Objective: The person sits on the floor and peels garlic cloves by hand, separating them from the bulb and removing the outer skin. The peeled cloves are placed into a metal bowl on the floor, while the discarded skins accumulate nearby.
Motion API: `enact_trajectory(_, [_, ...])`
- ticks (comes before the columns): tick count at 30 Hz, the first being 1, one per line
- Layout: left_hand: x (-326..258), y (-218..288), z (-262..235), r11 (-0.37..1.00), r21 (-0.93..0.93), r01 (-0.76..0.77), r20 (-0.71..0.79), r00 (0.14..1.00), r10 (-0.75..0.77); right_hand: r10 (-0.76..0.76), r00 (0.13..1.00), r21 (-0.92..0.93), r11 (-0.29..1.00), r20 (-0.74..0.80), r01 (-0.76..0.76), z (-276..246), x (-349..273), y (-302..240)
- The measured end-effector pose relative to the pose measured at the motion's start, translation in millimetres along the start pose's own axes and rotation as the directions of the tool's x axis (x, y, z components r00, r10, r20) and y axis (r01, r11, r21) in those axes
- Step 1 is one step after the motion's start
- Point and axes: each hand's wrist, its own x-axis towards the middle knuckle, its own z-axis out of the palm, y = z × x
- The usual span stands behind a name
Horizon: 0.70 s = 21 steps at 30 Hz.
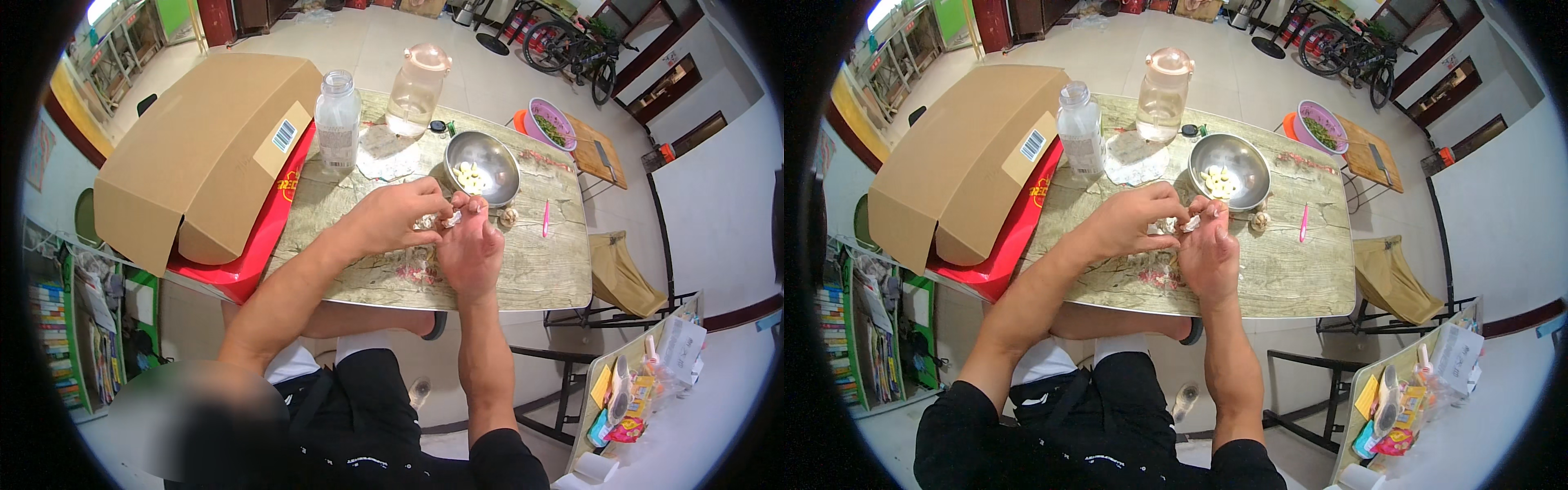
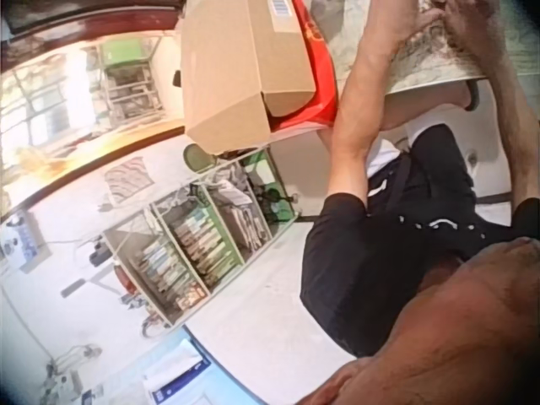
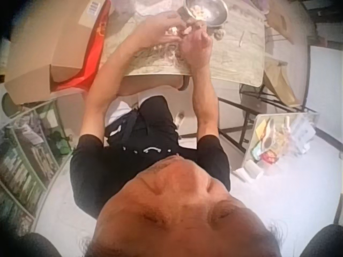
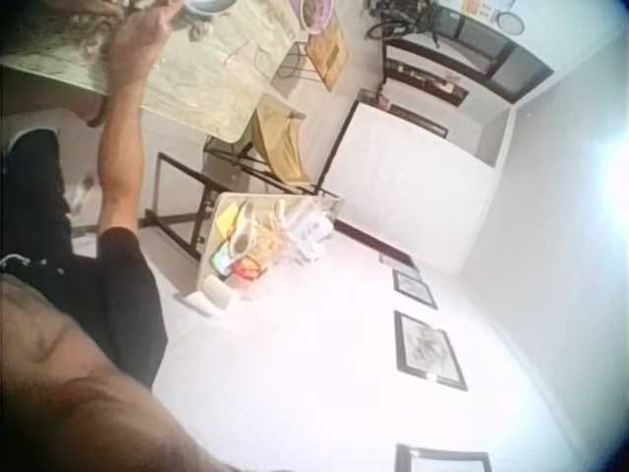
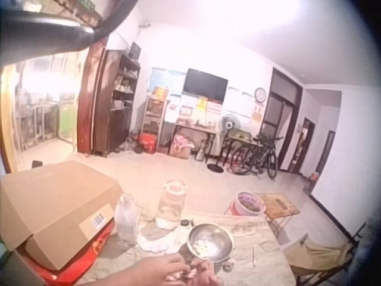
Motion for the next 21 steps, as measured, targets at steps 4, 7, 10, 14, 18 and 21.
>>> enact_trajectory(4, [-2,0,5,0.998,0.064,0.003,0.016,1.0,-0.004,0.033,0.998,0.066,0.997,0.045,-0.036,-13,1,6])
enact_trajectory(7, [-4,-2,6,0.999,0.035,-0.014,-0.051,0.999,0.016,0.071,0.997,0.081,0.994,-0.041,-0.068,-3,1,6])
enact_trajectory(10, [-4,-3,6,0.979,-0.192,0.075,-0.115,0.988,-0.098,-0.043,0.987,-0.259,0.966,-0.152,0.002,-9,-1,14])
enact_trajectory(14, [-4,-12,4,0.981,-0.165,0.099,-0.097,0.988,-0.116,-0.426,0.903,-0.958,0.278,-0.059,0.068,-1,0,12])
enact_trajectory(18, [-2,-10,6,0.953,-0.232,0.193,-0.057,0.976,-0.212,-0.664,0.723,-0.972,0.233,-0.19,-0.041,10,-9,16])
enact_trajectory(21, [-2,-4,6,0.877,-0.383,0.289,-0.02,0.947,-0.321,-0.73,0.672,-0.936,0.31,-0.121,0.169,16,-9,16])
